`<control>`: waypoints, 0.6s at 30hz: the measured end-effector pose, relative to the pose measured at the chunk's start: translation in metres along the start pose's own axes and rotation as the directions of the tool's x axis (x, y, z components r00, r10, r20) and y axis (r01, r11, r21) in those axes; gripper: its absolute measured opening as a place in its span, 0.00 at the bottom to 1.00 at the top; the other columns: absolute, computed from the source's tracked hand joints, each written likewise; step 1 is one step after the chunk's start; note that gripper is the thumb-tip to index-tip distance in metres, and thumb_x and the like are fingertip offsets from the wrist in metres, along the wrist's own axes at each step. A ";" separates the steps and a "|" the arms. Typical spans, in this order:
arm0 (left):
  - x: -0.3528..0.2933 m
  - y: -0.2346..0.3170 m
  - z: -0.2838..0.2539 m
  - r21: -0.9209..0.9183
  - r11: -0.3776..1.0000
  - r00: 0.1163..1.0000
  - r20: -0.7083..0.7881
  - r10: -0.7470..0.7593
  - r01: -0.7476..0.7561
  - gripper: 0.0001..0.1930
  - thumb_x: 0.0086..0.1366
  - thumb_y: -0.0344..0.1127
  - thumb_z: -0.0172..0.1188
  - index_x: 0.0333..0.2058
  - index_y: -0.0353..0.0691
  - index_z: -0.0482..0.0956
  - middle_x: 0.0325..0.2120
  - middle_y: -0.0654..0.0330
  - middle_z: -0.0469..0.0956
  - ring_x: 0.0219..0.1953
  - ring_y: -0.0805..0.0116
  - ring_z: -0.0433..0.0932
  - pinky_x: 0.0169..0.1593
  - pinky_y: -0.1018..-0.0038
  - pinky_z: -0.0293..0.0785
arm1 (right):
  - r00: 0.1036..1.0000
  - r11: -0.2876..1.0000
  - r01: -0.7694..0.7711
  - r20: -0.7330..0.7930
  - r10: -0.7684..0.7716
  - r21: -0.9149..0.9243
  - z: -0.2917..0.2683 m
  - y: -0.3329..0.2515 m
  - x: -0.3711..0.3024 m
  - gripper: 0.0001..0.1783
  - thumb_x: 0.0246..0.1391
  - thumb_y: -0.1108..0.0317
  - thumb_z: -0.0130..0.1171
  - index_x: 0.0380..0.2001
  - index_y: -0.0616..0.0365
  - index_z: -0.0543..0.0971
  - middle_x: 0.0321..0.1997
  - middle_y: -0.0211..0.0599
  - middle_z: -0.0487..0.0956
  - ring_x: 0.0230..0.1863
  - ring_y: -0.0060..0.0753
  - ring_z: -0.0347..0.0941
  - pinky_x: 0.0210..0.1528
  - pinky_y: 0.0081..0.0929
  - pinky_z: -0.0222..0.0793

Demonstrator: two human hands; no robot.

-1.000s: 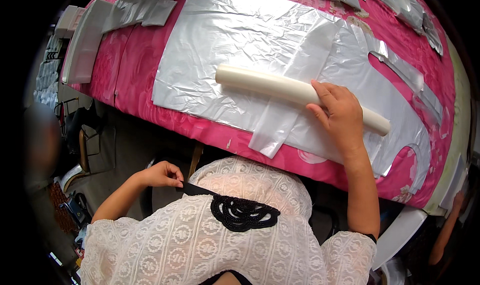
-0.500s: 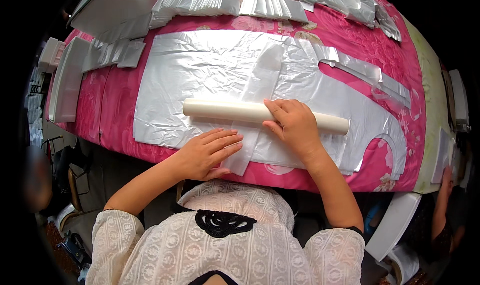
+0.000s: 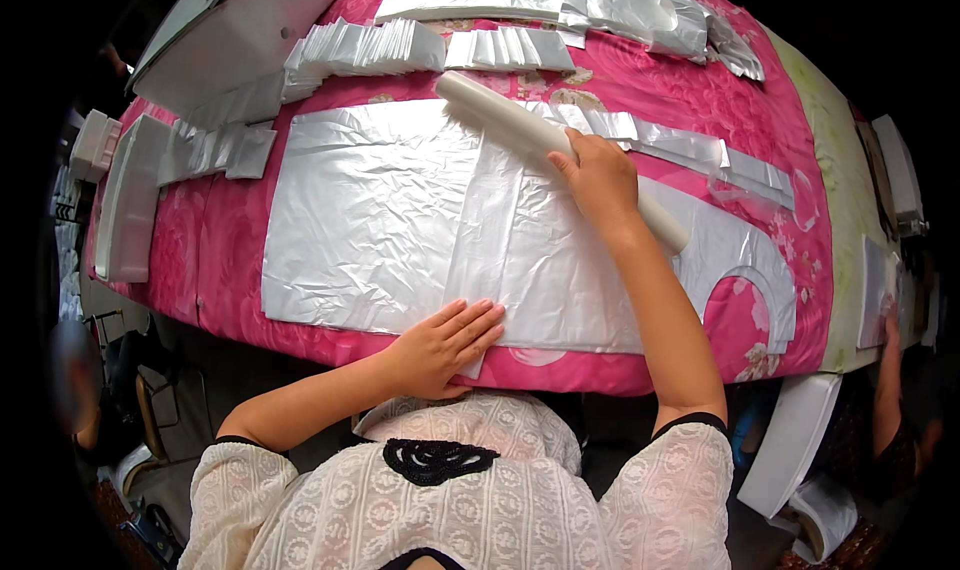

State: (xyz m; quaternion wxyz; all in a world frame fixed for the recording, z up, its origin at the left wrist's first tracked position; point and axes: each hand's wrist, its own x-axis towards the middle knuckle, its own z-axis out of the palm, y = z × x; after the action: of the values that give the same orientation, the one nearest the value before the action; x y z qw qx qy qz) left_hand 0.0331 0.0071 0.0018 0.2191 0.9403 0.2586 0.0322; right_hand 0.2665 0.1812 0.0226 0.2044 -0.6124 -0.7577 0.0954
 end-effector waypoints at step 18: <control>-0.007 0.012 0.027 0.126 0.992 0.991 -0.128 0.041 -0.024 0.27 0.59 0.35 0.43 0.58 0.32 0.59 0.62 0.49 0.55 0.65 0.56 0.53 0.65 0.61 0.49 | 0.942 0.932 0.323 0.038 -0.333 0.161 0.031 -0.041 0.025 0.22 0.44 0.63 0.64 0.45 0.55 0.77 0.46 0.40 0.76 0.48 0.43 0.69 0.50 0.34 0.65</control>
State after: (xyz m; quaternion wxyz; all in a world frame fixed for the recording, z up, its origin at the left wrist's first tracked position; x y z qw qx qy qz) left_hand 0.0375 -0.0167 -0.0174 0.1422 0.9520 0.2586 0.0811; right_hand 0.2129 0.1993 0.0158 0.2390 -0.4563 -0.8461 0.1374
